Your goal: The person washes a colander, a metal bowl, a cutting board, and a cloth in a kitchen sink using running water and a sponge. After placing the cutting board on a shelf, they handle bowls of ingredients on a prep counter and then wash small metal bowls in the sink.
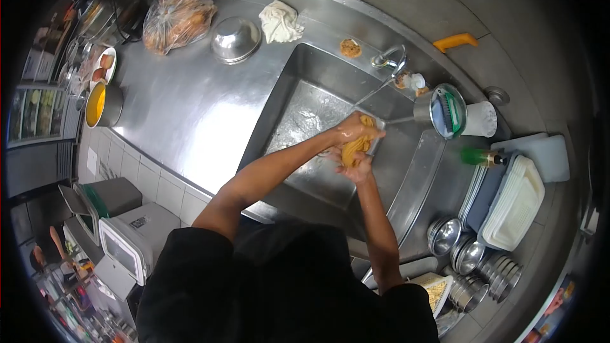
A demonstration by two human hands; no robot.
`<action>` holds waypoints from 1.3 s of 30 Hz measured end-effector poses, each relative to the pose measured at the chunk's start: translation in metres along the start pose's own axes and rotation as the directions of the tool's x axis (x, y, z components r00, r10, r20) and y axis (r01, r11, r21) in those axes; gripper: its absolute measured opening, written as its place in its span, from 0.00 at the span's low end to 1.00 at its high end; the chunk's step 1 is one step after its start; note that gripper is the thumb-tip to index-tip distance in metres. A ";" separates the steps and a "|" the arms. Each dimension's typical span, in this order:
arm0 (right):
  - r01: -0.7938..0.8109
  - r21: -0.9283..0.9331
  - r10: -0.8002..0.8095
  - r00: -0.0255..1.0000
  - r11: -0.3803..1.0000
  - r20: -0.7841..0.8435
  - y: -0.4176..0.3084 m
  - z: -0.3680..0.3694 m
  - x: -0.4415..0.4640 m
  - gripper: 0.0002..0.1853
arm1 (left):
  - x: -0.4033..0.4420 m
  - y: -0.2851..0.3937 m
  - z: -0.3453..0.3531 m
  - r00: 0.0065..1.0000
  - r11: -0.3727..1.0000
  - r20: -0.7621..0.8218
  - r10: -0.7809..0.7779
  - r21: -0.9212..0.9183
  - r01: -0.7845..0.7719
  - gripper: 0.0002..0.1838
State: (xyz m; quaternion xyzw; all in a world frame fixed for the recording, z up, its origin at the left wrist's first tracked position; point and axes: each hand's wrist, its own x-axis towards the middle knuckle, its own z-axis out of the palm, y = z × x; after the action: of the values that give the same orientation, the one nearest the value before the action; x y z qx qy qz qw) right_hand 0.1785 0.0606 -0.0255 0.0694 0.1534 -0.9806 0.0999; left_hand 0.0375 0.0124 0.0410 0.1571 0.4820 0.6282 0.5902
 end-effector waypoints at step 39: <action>0.097 -0.866 -0.315 0.946 0.490 -0.072 0.316 0.275 0.169 0.22 | -0.517 -0.108 -0.252 0.372 0.740 -0.771 0.517 0.183 -0.647 0.12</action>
State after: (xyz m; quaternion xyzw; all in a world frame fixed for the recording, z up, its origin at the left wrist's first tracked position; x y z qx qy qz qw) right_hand 0.0543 -0.3502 0.1151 0.1007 0.6317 -0.7685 -0.0156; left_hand 0.0392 -0.5722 0.0253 -0.0183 0.5519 0.8310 0.0669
